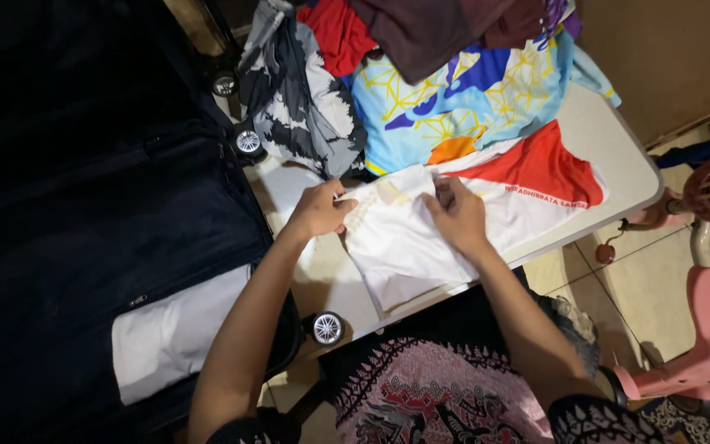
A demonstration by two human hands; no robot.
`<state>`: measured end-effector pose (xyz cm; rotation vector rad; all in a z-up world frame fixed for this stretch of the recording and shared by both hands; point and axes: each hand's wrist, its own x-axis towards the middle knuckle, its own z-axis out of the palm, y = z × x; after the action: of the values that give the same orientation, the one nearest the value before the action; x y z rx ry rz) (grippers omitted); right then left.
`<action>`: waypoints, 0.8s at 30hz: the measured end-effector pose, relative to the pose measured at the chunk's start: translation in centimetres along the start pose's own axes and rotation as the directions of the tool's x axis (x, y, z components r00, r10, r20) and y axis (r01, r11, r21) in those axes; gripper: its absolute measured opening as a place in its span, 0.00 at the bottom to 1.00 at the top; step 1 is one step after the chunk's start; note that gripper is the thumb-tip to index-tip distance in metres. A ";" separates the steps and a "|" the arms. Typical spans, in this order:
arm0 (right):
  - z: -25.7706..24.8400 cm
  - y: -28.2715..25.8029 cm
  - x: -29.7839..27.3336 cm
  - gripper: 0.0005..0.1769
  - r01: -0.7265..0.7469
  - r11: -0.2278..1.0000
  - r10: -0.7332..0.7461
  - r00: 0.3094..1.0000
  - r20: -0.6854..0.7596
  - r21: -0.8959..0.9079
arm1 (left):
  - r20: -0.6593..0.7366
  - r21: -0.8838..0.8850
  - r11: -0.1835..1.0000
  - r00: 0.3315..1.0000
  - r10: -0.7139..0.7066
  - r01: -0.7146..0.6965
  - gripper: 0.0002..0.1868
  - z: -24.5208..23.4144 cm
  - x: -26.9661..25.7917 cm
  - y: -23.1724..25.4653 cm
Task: The person picks up a shirt from a pile on a table, spreads it out to flat, and then folds the sides and sleeves inward before folding it in half to place it inside a suitcase.
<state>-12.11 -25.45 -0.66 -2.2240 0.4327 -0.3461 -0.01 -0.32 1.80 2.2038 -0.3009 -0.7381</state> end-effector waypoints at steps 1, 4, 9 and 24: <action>0.0 -0.2 0.1 0.20 0.049 0.999 -0.049 0.999 -0.020 0.010 | -0.011 -0.001 1.000 1.000 0.010 -0.010 0.18 0.0 -0.2 0.1; -0.1 -1.0 0.9 0.19 0.145 0.989 -0.145 0.988 -0.057 -0.004 | -0.034 0.001 1.000 0.999 -0.010 0.010 0.19 -0.3 -0.7 0.5; 0.4 -1.7 1.6 0.15 0.109 0.986 -0.114 0.993 -0.036 -0.127 | -0.073 0.108 0.982 0.984 0.163 -0.155 0.18 -0.1 -0.3 -0.4; -1.4 1.4 2.1 0.12 -0.013 1.000 0.014 0.999 0.037 -0.012 | -0.083 0.227 0.962 0.981 0.174 -0.152 0.20 0.8 0.9 -2.2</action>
<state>-11.00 -28.16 -0.66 -2.2341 0.4305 -0.2950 0.24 0.27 -0.63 2.3808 -0.5277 -0.5205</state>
